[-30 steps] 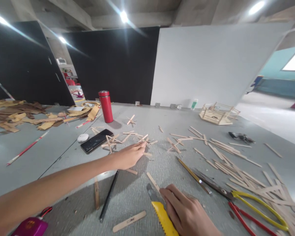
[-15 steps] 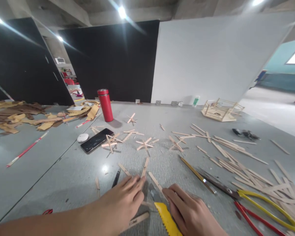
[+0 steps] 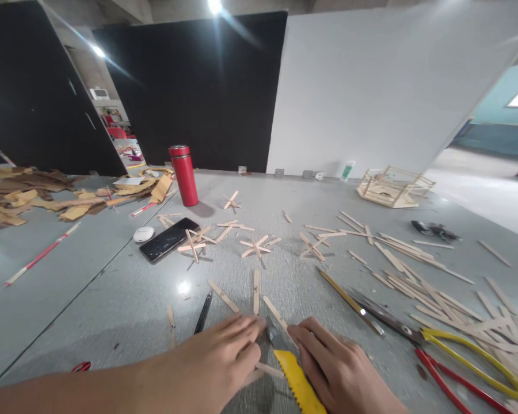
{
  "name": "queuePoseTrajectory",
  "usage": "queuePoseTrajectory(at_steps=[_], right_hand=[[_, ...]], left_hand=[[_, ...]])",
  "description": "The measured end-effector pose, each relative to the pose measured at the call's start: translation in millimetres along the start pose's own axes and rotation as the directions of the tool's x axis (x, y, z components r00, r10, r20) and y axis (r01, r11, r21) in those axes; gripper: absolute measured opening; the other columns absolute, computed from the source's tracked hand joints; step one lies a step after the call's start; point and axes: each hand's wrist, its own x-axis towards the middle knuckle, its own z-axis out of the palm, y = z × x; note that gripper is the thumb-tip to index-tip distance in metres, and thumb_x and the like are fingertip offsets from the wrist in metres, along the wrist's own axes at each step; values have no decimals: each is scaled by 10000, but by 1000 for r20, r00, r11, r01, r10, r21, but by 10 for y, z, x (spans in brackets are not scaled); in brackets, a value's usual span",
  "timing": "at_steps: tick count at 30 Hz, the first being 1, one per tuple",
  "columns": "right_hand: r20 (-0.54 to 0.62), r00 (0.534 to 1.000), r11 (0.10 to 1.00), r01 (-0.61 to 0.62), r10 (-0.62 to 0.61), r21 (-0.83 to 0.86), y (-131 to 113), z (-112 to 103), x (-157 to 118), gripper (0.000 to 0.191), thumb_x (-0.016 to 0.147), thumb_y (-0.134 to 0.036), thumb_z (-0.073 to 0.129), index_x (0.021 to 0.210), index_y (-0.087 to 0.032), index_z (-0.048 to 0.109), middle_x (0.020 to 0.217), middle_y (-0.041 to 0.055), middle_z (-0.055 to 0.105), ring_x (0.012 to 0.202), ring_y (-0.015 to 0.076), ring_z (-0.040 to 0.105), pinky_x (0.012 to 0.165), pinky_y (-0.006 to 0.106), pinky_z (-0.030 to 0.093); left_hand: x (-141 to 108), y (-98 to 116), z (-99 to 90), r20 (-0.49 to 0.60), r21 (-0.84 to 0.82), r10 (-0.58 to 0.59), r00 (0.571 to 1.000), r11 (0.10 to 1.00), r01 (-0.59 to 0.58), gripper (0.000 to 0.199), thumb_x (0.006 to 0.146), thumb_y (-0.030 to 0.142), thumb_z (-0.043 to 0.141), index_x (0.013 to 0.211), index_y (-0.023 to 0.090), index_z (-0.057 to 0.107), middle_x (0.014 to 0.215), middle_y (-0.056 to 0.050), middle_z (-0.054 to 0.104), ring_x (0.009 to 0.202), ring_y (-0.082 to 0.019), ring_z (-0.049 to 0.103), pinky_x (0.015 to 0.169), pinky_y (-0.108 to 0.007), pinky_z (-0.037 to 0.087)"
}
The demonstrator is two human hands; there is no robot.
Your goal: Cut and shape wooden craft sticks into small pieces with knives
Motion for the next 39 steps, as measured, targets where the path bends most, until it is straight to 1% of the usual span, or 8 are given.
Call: queuePoseTrajectory(at_steps=[3,6,9,14,22,29,33,39], right_hand=[[12,1000,1000,-4,4,-3,-2,-3,9,326,1111,-181,283,1193,-196,597,1027,101,682,841,233,768,714,385,664],[17,1000,1000,-5,5,-3,-21,-21,21,349,1103,-158,271,1195,-190,606,1022,103,683,844,229,767,721,374,659],[14,1000,1000,-24,24,-5,-53,-44,33,350,1098,-145,272,1165,-189,613,998,92,678,790,213,757,686,355,645],[9,999,999,-49,49,-7,-79,-50,52,340,1096,-156,291,1104,-193,629,967,70,670,743,204,741,670,354,625],[-34,998,998,-55,54,-18,-85,-45,78,355,1097,-156,308,1135,-188,660,991,76,694,769,196,754,697,335,616],[-87,990,992,-119,115,-46,-69,28,42,395,1078,-175,373,1339,-115,664,805,54,760,666,213,774,596,314,598],[-103,987,990,-133,127,-54,-64,33,53,407,1075,-187,381,1363,-116,659,856,73,807,708,211,799,622,295,600],[-123,985,990,-130,121,-64,-64,38,46,406,1084,-231,366,1333,-126,668,888,90,835,686,214,805,615,291,607]], left_hand=[[-16,-86,12,57,-8,10,998,1000,-10,322,1037,190,507,1259,4,648,1518,-283,552,1486,-349,469,1233,-457,419],[-44,-181,53,109,-21,4,994,1000,-2,344,970,97,538,1291,15,629,1560,-260,516,1522,-336,415,1261,-459,375],[-62,-236,110,55,-49,-26,998,998,29,350,979,89,537,1316,57,624,1569,-203,530,1486,-295,473,1267,-410,363],[-63,-260,165,-34,-74,-74,997,995,72,277,1014,104,510,1232,146,677,1489,-144,622,1426,-279,541,1217,-440,422],[-34,-288,184,-54,-26,-75,996,997,74,245,1043,117,486,1132,139,713,1400,-135,683,1370,-257,587,1162,-394,469],[-23,-275,224,-87,-18,-66,994,998,64,221,1045,141,507,1123,126,713,1386,-151,685,1351,-266,598,1149,-394,470],[4,-254,193,-116,-43,-76,990,997,72,233,1055,123,472,1050,101,704,1379,-177,675,1304,-277,624,1121,-397,491],[40,-222,134,-174,-124,-92,980,990,71,211,1062,118,461,1092,161,665,1140,-100,751,1116,-227,696,965,-382,569]])
